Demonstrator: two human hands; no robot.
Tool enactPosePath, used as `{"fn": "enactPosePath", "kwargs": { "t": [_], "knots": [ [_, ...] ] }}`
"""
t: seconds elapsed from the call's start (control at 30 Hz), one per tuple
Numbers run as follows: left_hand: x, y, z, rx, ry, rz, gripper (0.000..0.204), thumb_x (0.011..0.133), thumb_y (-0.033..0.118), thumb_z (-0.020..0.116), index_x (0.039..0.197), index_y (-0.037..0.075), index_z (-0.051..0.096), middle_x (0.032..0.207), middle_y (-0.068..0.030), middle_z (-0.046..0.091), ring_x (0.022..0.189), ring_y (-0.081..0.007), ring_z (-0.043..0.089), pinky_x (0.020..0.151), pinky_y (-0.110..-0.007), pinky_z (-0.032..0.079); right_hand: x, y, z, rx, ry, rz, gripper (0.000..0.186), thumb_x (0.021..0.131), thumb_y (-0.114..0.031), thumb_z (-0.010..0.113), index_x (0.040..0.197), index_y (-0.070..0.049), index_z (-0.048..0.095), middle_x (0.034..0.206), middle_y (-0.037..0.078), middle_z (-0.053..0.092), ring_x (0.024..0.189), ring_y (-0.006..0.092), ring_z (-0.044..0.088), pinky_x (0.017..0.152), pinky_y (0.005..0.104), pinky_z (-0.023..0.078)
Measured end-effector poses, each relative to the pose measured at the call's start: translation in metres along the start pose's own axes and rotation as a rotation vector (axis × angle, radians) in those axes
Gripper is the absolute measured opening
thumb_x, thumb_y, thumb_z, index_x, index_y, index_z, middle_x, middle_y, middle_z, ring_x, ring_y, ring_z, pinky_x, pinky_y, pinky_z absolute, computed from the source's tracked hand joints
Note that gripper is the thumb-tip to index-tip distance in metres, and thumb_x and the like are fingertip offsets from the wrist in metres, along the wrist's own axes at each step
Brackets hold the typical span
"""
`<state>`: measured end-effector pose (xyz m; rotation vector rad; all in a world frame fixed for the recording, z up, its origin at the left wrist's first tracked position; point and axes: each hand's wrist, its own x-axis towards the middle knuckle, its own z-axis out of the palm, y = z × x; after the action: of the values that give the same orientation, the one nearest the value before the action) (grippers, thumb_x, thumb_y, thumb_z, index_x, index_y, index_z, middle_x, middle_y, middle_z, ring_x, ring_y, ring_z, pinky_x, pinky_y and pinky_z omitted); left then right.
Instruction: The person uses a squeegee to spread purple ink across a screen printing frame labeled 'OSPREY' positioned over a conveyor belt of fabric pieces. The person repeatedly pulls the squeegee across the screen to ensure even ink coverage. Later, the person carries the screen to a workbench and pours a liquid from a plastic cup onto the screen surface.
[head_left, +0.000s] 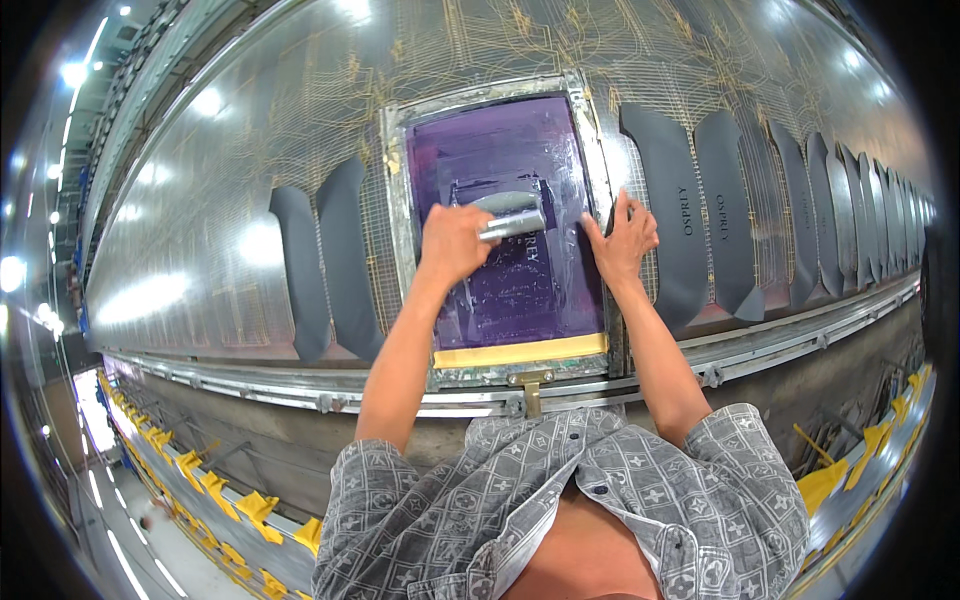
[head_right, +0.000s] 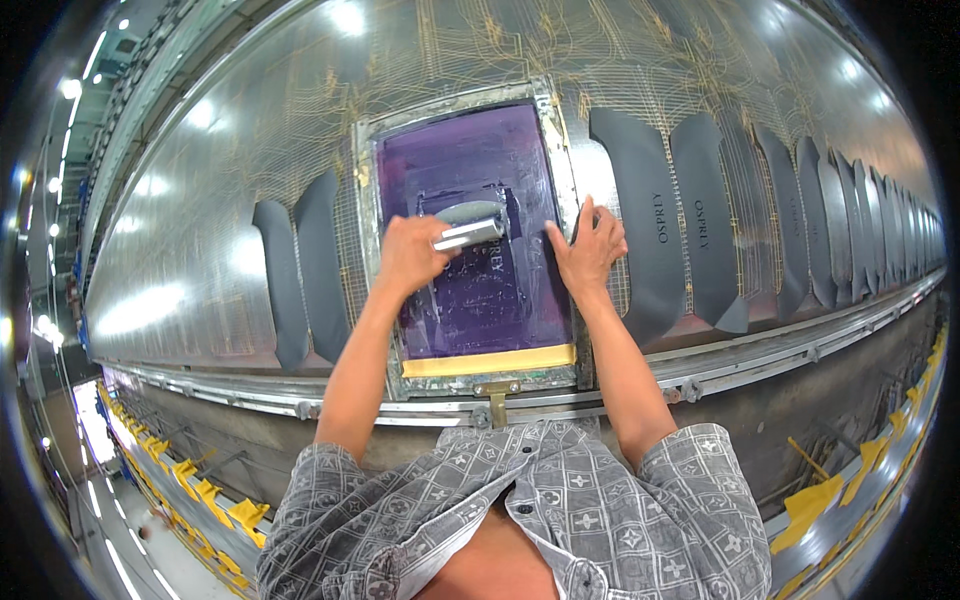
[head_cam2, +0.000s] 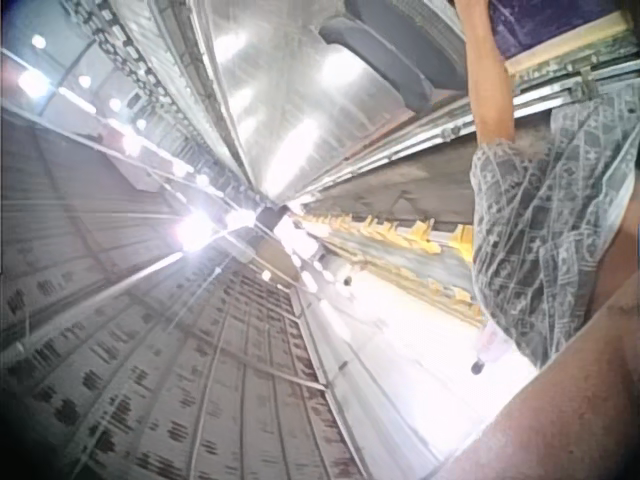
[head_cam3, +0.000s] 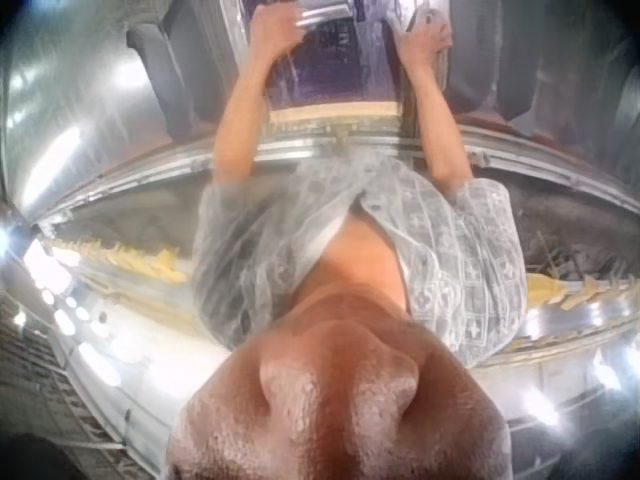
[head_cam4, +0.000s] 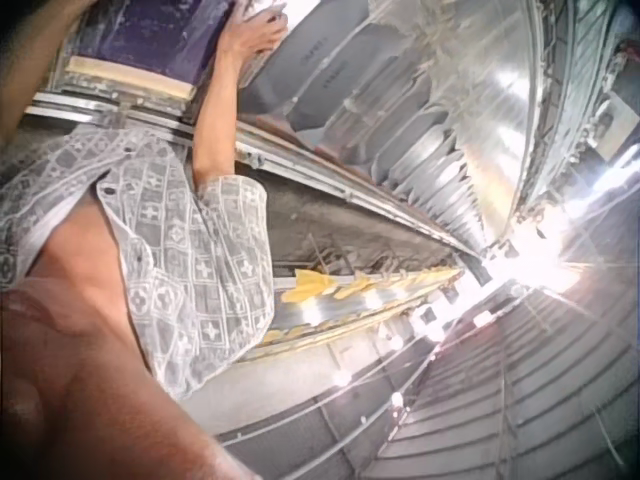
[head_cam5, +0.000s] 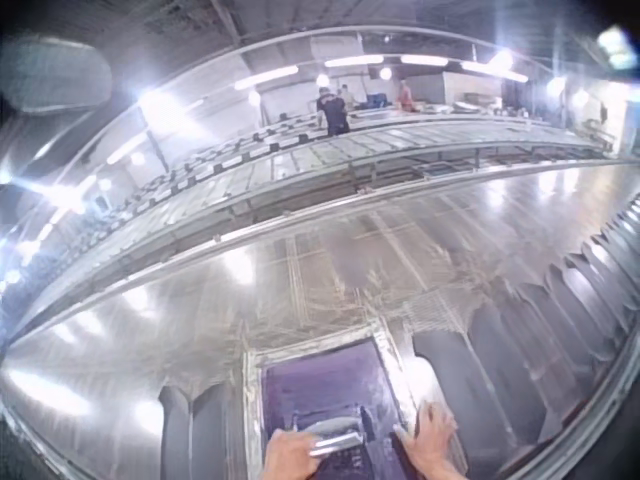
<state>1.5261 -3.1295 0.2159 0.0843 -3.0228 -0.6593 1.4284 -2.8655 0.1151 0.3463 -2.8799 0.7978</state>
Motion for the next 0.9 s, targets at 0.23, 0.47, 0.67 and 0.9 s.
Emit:
{"fn": "enactPosePath", "kwargs": {
  "t": [0.23,0.47,0.67,0.9],
  "knots": [
    [0.084,-0.039,-0.016,0.027,-0.148,-0.041,0.017,0.075,0.023,0.082,0.089,0.014,0.077,0.087,-0.0106,0.074,0.084,-0.0365,0.070,0.076,-0.047,0.053,0.123,-0.117,-0.029,0.339,-0.480,-0.566,0.036,0.086,-0.032,0.078,0.108,-0.005,0.072,0.103,0.018,0.074,0.099,0.0370,0.069,0.087,0.0459,0.052],
    [0.084,-0.042,-0.003,0.040,-0.138,-0.061,0.020,0.073,0.025,0.083,0.089,0.013,0.077,0.088,-0.0122,0.074,0.085,-0.0364,0.070,0.078,-0.047,0.054,0.131,-0.133,0.001,-0.025,-0.806,-0.532,0.017,0.081,-0.015,0.076,0.091,-0.003,0.069,0.087,0.020,0.073,0.087,0.0408,0.071,0.077,0.0501,0.056],
    [-0.019,-0.003,0.025,0.075,-0.054,0.049,0.008,0.071,0.014,0.076,0.079,0.013,0.073,0.079,-0.0079,0.072,0.077,-0.0309,0.069,0.075,-0.045,0.047,0.019,-0.095,-0.021,0.057,-0.666,-0.649,0.013,0.075,-0.005,0.073,0.085,-0.003,0.067,0.083,0.019,0.071,0.082,0.0419,0.069,0.076,0.0521,0.055],
    [-0.085,0.028,0.037,0.034,-0.043,0.068,0.009,0.071,0.013,0.076,0.078,0.015,0.072,0.081,-0.0037,0.070,0.080,-0.0263,0.068,0.076,-0.043,0.044,-0.048,-0.077,-0.047,0.103,-0.665,-0.653,0.017,0.071,-0.005,0.073,0.086,-0.005,0.066,0.080,0.015,0.069,0.081,0.0386,0.068,0.074,0.0509,0.052]
  ]
}}
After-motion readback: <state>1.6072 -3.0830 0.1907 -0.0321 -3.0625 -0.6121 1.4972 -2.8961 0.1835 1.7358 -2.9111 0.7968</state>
